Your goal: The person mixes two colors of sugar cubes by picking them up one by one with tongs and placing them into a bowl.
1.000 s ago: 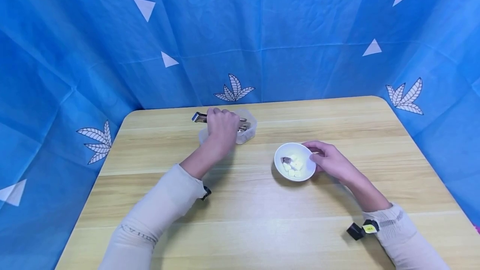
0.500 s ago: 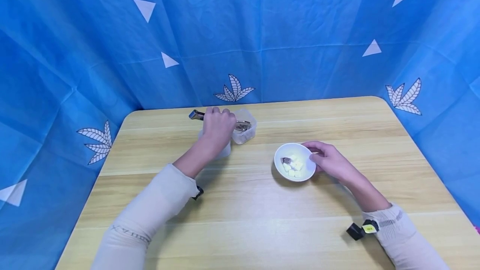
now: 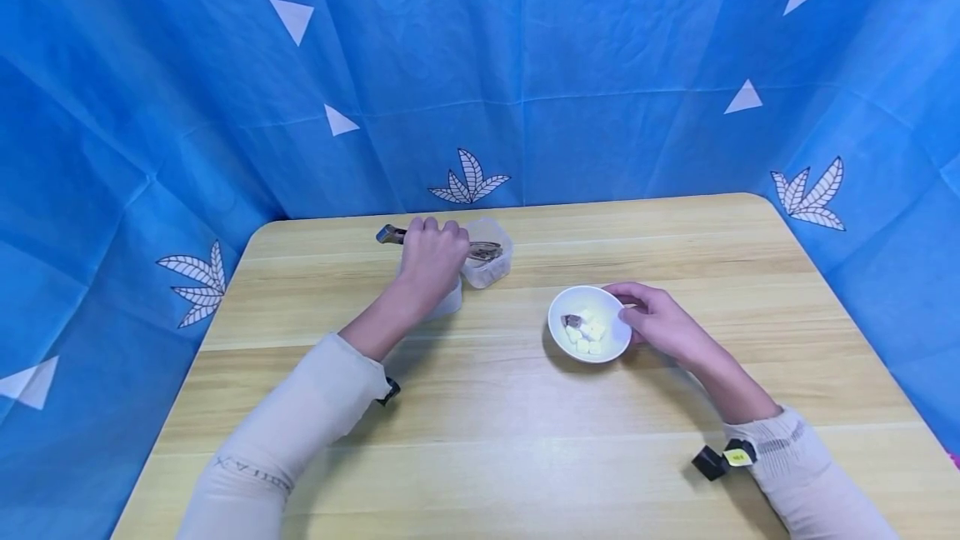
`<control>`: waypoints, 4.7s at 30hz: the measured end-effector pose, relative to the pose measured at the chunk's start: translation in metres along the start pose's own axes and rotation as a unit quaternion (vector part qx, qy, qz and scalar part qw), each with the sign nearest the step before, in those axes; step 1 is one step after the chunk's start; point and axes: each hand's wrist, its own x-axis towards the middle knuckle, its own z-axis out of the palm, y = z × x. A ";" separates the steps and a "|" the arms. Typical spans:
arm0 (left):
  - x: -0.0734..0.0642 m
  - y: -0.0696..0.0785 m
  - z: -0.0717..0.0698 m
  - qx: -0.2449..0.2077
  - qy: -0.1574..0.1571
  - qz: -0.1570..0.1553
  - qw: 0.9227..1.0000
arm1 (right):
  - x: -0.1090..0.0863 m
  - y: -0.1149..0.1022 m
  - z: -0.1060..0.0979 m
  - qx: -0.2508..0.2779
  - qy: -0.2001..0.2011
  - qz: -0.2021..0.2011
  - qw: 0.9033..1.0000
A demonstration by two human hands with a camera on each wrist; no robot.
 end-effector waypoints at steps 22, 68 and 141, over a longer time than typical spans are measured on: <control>-0.019 -0.014 -0.009 -0.009 0.097 -0.015 0.995 | 0.000 -0.001 0.001 -0.010 0.002 -0.001 1.000; -0.051 0.006 -0.045 -0.055 0.234 0.008 0.971 | 0.000 -0.002 0.001 -0.002 -0.003 0.007 1.000; -0.023 -0.021 -0.037 -0.064 0.073 -0.052 0.994 | 0.002 0.000 0.000 -0.009 0.000 0.000 1.000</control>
